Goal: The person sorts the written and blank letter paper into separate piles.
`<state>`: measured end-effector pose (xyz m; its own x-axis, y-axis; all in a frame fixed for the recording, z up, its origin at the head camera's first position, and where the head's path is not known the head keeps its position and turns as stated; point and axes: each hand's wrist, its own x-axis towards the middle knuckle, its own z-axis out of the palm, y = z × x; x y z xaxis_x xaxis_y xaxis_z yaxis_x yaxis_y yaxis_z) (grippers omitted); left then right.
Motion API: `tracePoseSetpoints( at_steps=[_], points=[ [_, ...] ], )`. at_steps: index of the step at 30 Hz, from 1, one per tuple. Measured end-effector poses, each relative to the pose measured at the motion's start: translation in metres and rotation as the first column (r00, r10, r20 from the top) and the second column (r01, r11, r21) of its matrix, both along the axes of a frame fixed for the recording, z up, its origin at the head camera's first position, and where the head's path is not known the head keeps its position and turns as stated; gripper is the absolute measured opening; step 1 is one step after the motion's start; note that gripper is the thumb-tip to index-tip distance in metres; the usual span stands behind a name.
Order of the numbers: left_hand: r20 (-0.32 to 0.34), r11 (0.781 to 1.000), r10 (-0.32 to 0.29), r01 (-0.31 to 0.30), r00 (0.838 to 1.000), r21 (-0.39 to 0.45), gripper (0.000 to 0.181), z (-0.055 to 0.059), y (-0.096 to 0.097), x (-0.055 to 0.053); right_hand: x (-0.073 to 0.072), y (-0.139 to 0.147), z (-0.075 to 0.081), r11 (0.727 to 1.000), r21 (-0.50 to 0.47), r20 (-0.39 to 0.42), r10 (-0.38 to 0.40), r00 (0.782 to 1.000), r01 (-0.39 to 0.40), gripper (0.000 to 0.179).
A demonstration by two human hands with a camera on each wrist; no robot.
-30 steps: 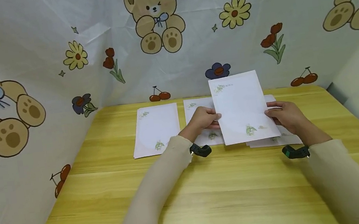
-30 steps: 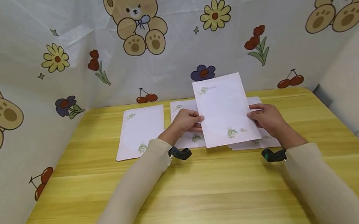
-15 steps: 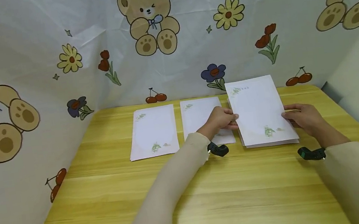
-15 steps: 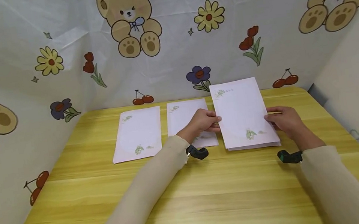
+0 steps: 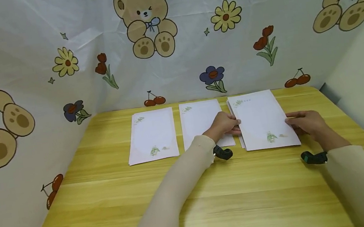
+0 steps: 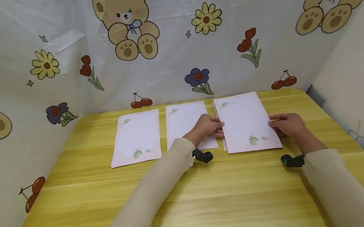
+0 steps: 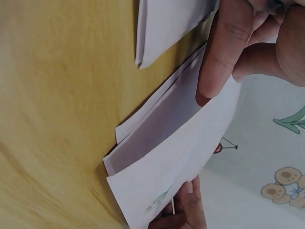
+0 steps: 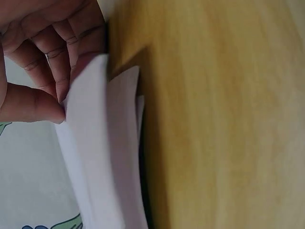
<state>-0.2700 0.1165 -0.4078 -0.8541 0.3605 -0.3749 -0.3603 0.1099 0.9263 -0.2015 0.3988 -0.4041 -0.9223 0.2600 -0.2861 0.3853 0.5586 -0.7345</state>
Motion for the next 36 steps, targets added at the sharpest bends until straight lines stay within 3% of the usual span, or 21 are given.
tracePoseSetpoints(
  at_steps=[9, 14, 17, 22, 26, 31, 36],
  points=[
    [-0.029, 0.999, -0.033, 0.032, 0.999, -0.042, 0.015, 0.000, -0.007, 0.000, -0.002, -0.005, 0.000, 1.000, 0.004, 0.007, -0.012, 1.000, 0.012, 0.061],
    [-0.098, 0.986, -0.059, 0.043, 0.993, -0.164, 0.020, 0.003, -0.013, 0.000, -0.002, -0.009, 0.000, 0.999, -0.038, -0.022, -0.007, 1.000, 0.006, 0.062],
    [-0.101, 0.976, -0.097, 0.075, 0.990, -0.207, 0.025, 0.009, -0.021, 0.000, -0.002, -0.013, 0.000, 0.999, -0.040, -0.058, -0.004, 0.998, 0.002, 0.061],
    [-0.065, 0.974, -0.145, 0.131, 0.987, -0.187, 0.034, 0.019, -0.039, -0.007, -0.005, -0.030, 0.006, 0.999, 0.027, -0.099, -0.022, 0.995, 0.025, 0.060],
    [-0.056, 0.982, -0.118, 0.108, 0.991, -0.155, 0.038, 0.028, -0.057, -0.013, -0.012, -0.060, 0.018, 0.999, 0.036, -0.125, 0.014, 0.992, -0.009, 0.060],
    [-0.083, 0.985, -0.095, 0.082, 0.992, -0.151, 0.041, 0.035, -0.079, -0.018, -0.027, -0.103, 0.031, 0.990, -0.076, -0.093, 0.116, 0.989, -0.123, 0.058],
    [-0.140, 0.981, -0.073, 0.045, 0.988, -0.191, 0.043, 0.042, -0.103, -0.014, -0.038, -0.132, 0.033, 0.929, -0.303, -0.026, 0.214, 0.976, -0.212, 0.059]
  ],
)
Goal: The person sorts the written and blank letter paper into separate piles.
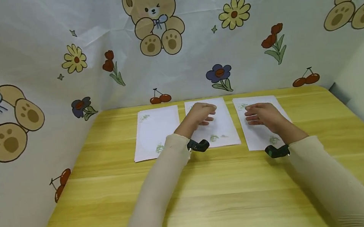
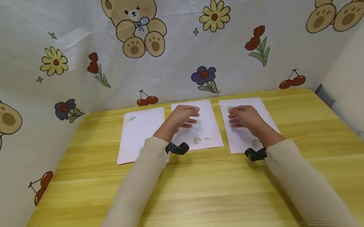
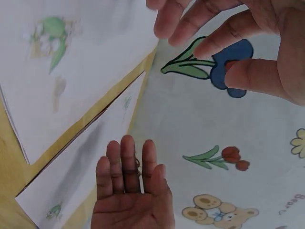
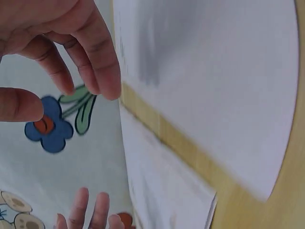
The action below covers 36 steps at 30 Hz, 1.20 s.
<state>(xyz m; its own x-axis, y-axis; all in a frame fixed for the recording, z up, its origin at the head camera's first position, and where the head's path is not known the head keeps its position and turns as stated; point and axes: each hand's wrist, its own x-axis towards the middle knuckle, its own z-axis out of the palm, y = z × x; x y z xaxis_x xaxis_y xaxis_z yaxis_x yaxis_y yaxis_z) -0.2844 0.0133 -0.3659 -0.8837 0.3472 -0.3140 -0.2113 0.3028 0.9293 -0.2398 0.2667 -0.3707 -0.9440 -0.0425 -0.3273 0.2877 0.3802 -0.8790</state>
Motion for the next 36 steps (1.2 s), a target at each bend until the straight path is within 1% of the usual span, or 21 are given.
tracePoseSetpoints(
  at_steps=[3, 7, 9, 12, 14, 18, 20, 24, 27, 31, 34, 36],
  points=[
    [-0.012, 0.999, 0.034, -0.034, 0.999, -0.009, 0.042, 0.003, -0.017, 0.005, -0.003, -0.007, 0.000, 0.996, -0.089, 0.026, 0.022, 0.999, -0.020, 0.057],
    [0.026, 0.998, 0.064, -0.064, 0.998, -0.005, 0.044, 0.001, -0.037, 0.007, -0.005, -0.008, -0.002, 0.994, -0.105, 0.049, 0.039, 0.998, -0.033, 0.058],
    [0.062, 0.997, 0.078, -0.078, 0.995, -0.003, 0.046, -0.001, -0.045, 0.007, -0.006, -0.008, -0.003, 0.994, -0.106, 0.066, 0.049, 0.997, -0.042, 0.059],
    [0.114, 0.993, 0.118, -0.116, 0.986, -0.023, 0.049, -0.004, -0.053, 0.006, -0.006, -0.010, -0.004, 0.993, -0.105, 0.083, 0.052, 0.995, -0.043, 0.061],
    [0.146, 0.989, 0.151, -0.148, 0.978, -0.027, 0.053, -0.007, -0.056, 0.004, -0.007, -0.012, -0.004, 0.994, -0.105, 0.094, 0.042, 0.995, -0.032, 0.061],
    [0.189, 0.981, 0.191, -0.190, 0.963, -0.026, 0.061, -0.012, -0.059, 0.002, -0.009, -0.018, -0.005, 0.996, -0.091, 0.117, 0.019, 0.993, -0.009, 0.060],
    [0.197, 0.980, 0.196, -0.196, 0.961, -0.022, 0.063, -0.014, -0.060, 0.002, -0.011, -0.021, -0.007, 0.996, -0.084, 0.132, 0.011, 0.991, 0.000, 0.060],
    [0.196, 0.982, 0.188, -0.189, 0.963, -0.014, 0.061, -0.015, -0.063, 0.004, -0.013, -0.029, -0.009, 0.998, -0.066, 0.154, 0.001, 0.988, 0.009, 0.059],
    [0.192, 0.981, 0.191, -0.192, 0.963, -0.014, 0.059, -0.015, -0.066, 0.005, -0.016, -0.035, -0.010, 0.999, -0.048, 0.150, 0.003, 0.989, 0.004, 0.059],
    [0.190, 0.980, 0.196, -0.197, 0.962, -0.013, 0.057, -0.014, -0.072, 0.006, -0.019, -0.041, -0.010, 1.000, -0.015, 0.127, 0.017, 0.992, -0.015, 0.059],
    [0.189, 0.980, 0.196, -0.197, 0.962, -0.015, 0.056, -0.014, -0.077, 0.006, -0.019, -0.047, -0.009, 0.999, 0.020, 0.086, 0.030, 0.996, -0.031, 0.060],
    [0.187, 0.979, 0.202, -0.202, 0.961, -0.016, 0.056, -0.014, -0.080, 0.006, -0.020, -0.052, -0.008, 0.998, 0.048, 0.056, 0.023, 0.998, -0.026, 0.058]
  ],
)
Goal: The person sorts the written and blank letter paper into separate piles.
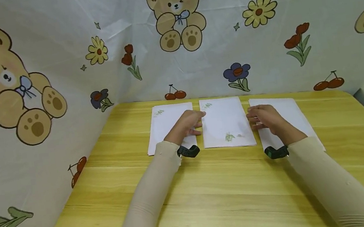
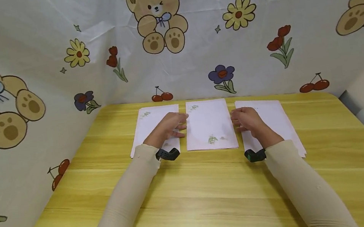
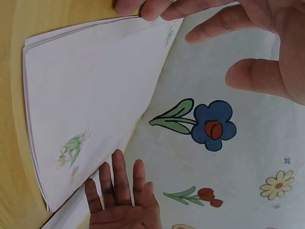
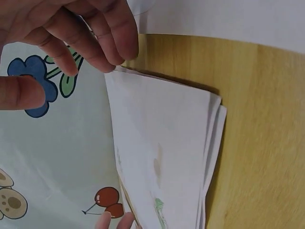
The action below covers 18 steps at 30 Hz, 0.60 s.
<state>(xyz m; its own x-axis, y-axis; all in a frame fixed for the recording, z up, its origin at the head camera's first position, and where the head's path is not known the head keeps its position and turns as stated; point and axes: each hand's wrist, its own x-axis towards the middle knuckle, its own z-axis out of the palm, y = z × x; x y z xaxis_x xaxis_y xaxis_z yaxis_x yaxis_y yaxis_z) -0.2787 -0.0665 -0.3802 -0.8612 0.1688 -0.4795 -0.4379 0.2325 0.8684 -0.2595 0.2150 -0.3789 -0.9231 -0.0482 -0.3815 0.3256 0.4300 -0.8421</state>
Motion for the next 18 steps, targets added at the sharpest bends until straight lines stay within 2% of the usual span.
tracePoseSetpoints(
  at_steps=[5, 11, 14, 18],
  points=[
    [-0.003, 1.000, 0.006, -0.006, 1.000, 0.010, 0.054, 0.000, -0.001, 0.000, 0.002, -0.006, 0.000, 0.997, 0.029, -0.082, -0.069, 0.994, 0.072, 0.055],
    [0.001, 1.000, 0.010, -0.010, 1.000, 0.007, 0.054, -0.001, -0.001, 0.001, 0.004, -0.010, -0.010, 0.992, -0.023, -0.201, -0.126, 0.971, 0.124, 0.053],
    [-0.003, 1.000, 0.015, -0.015, 1.000, 0.000, 0.054, -0.002, -0.001, 0.002, 0.004, -0.011, -0.015, 0.988, -0.071, -0.217, -0.151, 0.964, 0.139, 0.052],
    [-0.007, 1.000, 0.020, -0.020, 1.000, -0.008, 0.053, -0.001, 0.001, 0.002, 0.002, -0.012, -0.020, 0.979, -0.132, -0.184, -0.175, 0.967, 0.153, 0.056]
  ],
)
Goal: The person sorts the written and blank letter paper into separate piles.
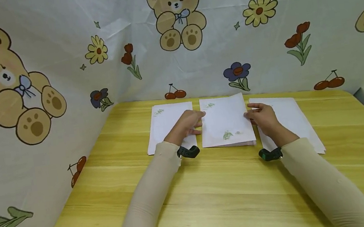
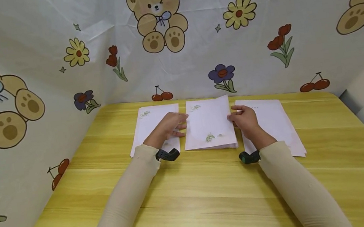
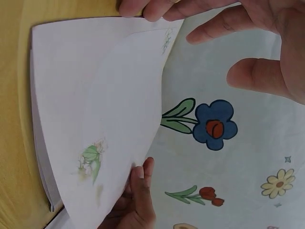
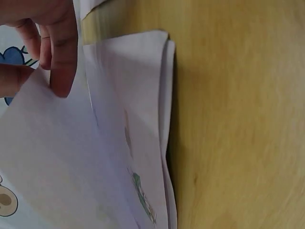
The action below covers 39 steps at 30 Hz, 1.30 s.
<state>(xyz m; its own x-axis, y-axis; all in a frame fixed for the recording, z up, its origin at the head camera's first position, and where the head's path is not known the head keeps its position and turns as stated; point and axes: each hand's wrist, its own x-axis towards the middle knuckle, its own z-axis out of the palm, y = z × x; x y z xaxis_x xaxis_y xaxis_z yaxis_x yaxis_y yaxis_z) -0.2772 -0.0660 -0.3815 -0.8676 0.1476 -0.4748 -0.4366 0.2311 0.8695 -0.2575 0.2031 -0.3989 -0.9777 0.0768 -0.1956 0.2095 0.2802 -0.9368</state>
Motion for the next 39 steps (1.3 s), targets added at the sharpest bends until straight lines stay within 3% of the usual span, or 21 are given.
tracePoseSetpoints(
  at_steps=[5, 8, 15, 20, 25, 31, 39],
  points=[
    [0.001, 1.000, -0.006, 0.006, 1.000, -0.002, 0.054, 0.001, 0.001, 0.000, -0.002, 0.000, -0.003, 1.000, -0.011, 0.097, 0.007, 0.995, -0.006, 0.064],
    [0.002, 1.000, -0.006, 0.006, 1.000, -0.006, 0.055, 0.002, 0.002, 0.000, -0.003, 0.000, -0.005, 0.999, 0.035, 0.139, 0.032, 0.990, -0.037, 0.065],
    [-0.001, 1.000, -0.017, 0.017, 1.000, 0.009, 0.055, 0.001, 0.001, -0.002, -0.003, 0.002, -0.010, 0.979, 0.174, 0.111, 0.089, 0.990, -0.108, 0.063],
    [-0.012, 0.998, 0.009, -0.008, 1.000, 0.068, 0.054, -0.001, -0.002, -0.004, -0.003, 0.002, -0.007, 0.989, 0.123, 0.100, 0.066, 0.993, -0.078, 0.062],
    [-0.066, 0.994, 0.057, -0.051, 0.996, 0.098, 0.047, -0.003, -0.009, -0.002, -0.003, -0.001, -0.002, 0.993, 0.089, 0.070, 0.066, 0.995, -0.072, 0.062],
    [-0.115, 0.995, 0.088, -0.084, 0.989, 0.046, 0.043, -0.004, -0.021, -0.003, -0.002, -0.013, 0.007, 0.996, 0.060, 0.023, 0.071, 0.997, -0.072, 0.060],
    [-0.176, 0.995, 0.092, -0.096, 0.980, -0.013, 0.037, -0.003, -0.032, -0.005, -0.006, -0.031, 0.012, 0.998, 0.027, 0.049, 0.060, 0.997, -0.061, 0.059]
  ],
)
